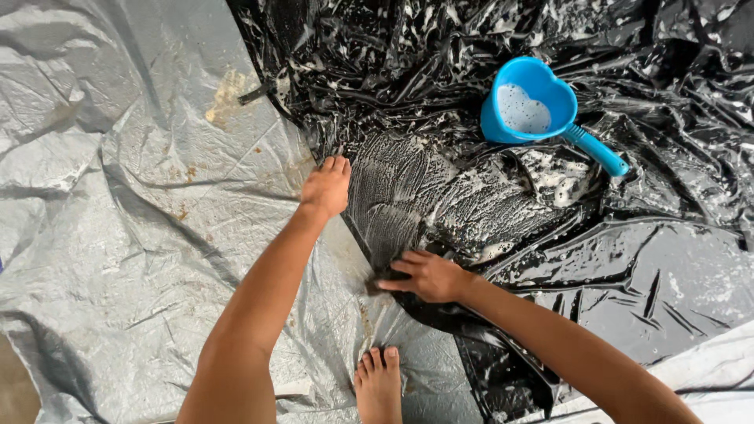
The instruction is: The person scrubs a black plastic sheet on the floor using a sponge and soapy water from a blue scoop. They repeatedly wipe and scrub different sections of the sheet, occasionally dipping the sponge into the scoop to reapply soap.
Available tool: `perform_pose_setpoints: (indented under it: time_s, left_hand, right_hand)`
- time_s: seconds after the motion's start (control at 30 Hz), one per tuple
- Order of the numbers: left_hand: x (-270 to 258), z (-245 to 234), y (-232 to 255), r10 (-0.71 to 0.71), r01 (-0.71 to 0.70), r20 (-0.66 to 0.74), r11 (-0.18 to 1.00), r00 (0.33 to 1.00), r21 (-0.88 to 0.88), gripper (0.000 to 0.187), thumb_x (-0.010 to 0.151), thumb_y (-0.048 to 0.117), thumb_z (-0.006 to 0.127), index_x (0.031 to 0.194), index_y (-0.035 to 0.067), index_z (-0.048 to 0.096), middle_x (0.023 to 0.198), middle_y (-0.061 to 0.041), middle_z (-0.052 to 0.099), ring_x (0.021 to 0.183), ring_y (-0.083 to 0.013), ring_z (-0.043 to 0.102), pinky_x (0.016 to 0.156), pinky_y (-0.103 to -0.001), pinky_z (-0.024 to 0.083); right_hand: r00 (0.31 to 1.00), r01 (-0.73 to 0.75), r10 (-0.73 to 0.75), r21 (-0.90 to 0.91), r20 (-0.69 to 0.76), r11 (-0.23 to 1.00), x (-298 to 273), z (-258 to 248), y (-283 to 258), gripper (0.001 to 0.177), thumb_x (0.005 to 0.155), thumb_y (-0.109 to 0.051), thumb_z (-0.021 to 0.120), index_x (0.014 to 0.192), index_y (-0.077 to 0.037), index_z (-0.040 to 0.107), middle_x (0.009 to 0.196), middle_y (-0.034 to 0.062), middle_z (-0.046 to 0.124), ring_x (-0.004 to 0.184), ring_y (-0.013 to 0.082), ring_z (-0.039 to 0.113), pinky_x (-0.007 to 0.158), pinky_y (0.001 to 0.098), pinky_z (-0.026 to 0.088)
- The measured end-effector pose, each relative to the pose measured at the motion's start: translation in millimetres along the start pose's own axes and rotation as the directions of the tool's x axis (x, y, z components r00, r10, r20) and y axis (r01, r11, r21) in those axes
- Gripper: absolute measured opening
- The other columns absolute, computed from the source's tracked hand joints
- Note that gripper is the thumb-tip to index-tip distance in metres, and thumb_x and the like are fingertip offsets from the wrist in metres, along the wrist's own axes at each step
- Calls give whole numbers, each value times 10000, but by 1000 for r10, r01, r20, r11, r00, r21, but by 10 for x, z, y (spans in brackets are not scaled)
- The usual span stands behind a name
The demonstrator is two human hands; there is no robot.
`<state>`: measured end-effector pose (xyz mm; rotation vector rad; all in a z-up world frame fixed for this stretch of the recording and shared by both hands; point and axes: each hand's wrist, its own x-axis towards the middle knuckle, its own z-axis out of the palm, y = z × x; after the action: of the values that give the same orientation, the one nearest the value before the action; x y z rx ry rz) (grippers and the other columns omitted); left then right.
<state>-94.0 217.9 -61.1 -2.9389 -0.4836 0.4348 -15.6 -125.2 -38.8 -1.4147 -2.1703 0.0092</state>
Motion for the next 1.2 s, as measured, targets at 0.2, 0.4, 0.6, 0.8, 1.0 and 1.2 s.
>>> perform_pose_setpoints:
  time_s: [0.2, 0.4, 0.6, 0.8, 1.0, 1.2]
  left_hand:
    - [-235, -490, 33, -238, 258, 117, 943, 964, -210, 768, 999, 399, 682, 1675, 113, 455, 1724, -267, 276, 1518, -446, 416, 1081, -556, 537]
    - [-18, -405, 108, -450, 342, 67, 567, 891, -750, 602, 868, 164, 840, 1438, 93, 660, 1498, -274, 463, 1341, -513, 636, 1046, -561, 610]
    - [-63, -330, 556, 179, -169, -2, 923, 984, -347, 535, 969, 330, 710, 1492, 233, 656, 1495, -149, 638, 1442, -361, 587, 1143, -575, 498]
    - [-400, -653, 537, 113, -100, 27, 947, 993, -306, 651, 1041, 484, 610, 1603, 162, 545, 1501, -142, 543, 1391, -304, 516, 1078, -517, 507]
    - [-468, -654, 484, -535, 457, 53, 660, 843, -596, 876, 924, 506, 819, 1641, 123, 493, 1694, -239, 239, 1520, -451, 328, 1159, -603, 403]
    - [-307, -549, 508, -556, 359, 119, 346, 823, -867, 530, 906, 101, 724, 1425, 150, 627, 1345, -236, 640, 1272, -488, 682, 1064, -588, 554]
  right_hand:
    - [952, -305, 298, -283, -66, 910, -404, -209, 779, 404, 1122, -430, 507, 1464, -362, 711, 1186, 81, 695, 1051, 312, 671, 831, 445, 602]
    - [724, -678, 687, -262, -72, 687, -81, -6, 1333, 631, 1055, -388, 706, 1637, -211, 537, 1396, 9, 615, 1249, 234, 599, 985, 421, 563]
    - [720, -693, 684, -190, -120, 696, 214, -291, 1231, 558, 942, -286, 839, 1443, -180, 617, 1433, 18, 593, 1260, 258, 584, 946, 468, 540]
    - [847, -530, 505, -326, -163, 783, -9, -457, 1221, 437, 772, -234, 765, 1187, -170, 646, 1086, 23, 690, 1064, 251, 665, 869, 438, 523]
    - [815, -578, 529, -257, -238, 775, -41, -501, 1073, 453, 737, -216, 766, 1170, -178, 638, 1047, 16, 691, 1053, 229, 680, 914, 395, 482]
    - [792, -607, 557, -230, -251, 760, -171, -279, 1157, 500, 713, -246, 778, 1189, -174, 642, 1153, 18, 717, 1107, 236, 681, 948, 423, 476]
